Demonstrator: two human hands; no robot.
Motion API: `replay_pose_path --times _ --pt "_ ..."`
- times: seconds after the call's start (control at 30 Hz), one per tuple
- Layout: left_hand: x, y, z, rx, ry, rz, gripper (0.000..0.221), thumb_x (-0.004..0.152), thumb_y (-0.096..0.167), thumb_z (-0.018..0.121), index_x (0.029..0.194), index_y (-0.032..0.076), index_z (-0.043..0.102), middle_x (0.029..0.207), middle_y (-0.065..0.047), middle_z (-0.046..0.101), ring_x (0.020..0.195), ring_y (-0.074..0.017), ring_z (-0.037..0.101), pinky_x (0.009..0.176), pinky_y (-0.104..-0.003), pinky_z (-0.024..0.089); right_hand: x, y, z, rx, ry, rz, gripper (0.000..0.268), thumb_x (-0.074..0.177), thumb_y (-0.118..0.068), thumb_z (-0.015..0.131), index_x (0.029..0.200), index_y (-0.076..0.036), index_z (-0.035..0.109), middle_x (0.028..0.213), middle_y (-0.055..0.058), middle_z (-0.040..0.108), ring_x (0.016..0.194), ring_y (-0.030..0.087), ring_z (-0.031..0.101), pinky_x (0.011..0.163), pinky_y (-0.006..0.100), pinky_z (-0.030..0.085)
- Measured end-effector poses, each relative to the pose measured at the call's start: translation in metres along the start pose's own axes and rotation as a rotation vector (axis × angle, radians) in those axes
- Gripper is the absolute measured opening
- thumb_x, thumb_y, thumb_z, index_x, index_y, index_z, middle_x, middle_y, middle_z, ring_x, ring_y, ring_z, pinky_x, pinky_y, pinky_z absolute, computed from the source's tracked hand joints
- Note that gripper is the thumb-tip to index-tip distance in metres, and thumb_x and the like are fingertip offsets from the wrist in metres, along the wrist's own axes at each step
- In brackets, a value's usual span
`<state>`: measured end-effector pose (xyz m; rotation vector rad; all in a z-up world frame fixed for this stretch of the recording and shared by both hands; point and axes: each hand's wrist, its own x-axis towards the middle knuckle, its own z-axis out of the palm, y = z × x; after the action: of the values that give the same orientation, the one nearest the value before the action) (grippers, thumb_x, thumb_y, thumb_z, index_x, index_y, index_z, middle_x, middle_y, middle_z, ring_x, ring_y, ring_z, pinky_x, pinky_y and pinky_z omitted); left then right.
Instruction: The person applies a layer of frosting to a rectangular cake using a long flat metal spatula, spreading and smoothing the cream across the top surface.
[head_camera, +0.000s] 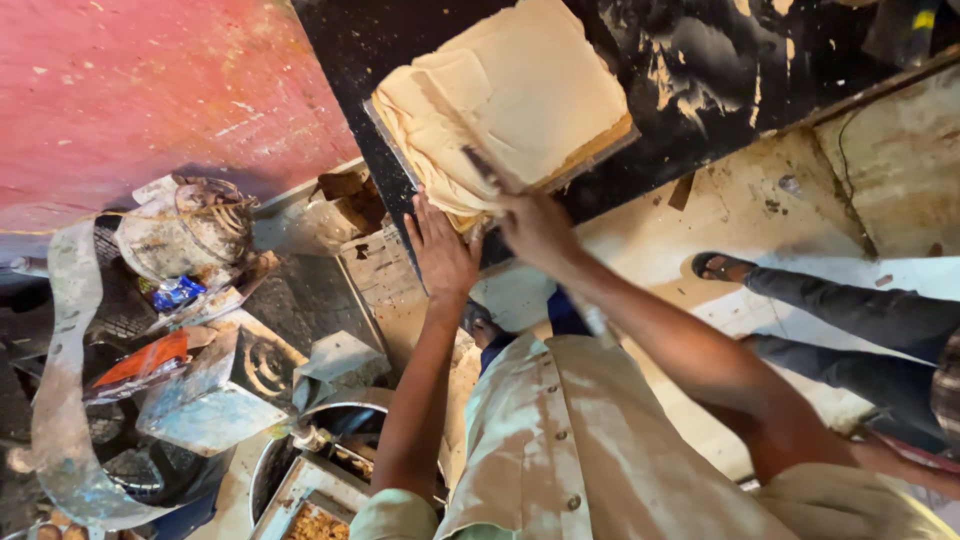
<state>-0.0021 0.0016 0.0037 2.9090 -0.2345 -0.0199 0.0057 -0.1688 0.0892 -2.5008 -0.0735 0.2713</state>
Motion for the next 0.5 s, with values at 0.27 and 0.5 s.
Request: replay_pose_path --times 0.27,0.5 --pt "0.002 0.002 0.002 -0.038 0.053 -0.012 0.095 0.102 0.057 0.047 0.153 -0.019 0.023 0.167 -0.030 0.019 0.158 -0.0356 0.014 0.128 -0.050 0.006 0.014 0.019 -0.014 -0.273 0.090 -0.143 0.033 0.101 -0.014 0.050 0.131 -0.003 0.061 0.121 0.026 0.060 0.074 0.040 0.072 0.061 0.050 0.059" --pt "0.000 0.003 0.004 -0.053 0.106 -0.001 0.093 0.102 0.054 0.052 0.153 -0.019 0.025 0.166 -0.031 0.023 0.158 -0.0361 0.018 0.129 -0.049 0.009 0.019 0.094 -0.095 -0.383 0.283 -0.167 0.039 0.096 -0.011 0.051 0.133 -0.005 0.064 0.114 0.024 0.064 0.072 0.039 0.070 0.060 0.049 0.058"
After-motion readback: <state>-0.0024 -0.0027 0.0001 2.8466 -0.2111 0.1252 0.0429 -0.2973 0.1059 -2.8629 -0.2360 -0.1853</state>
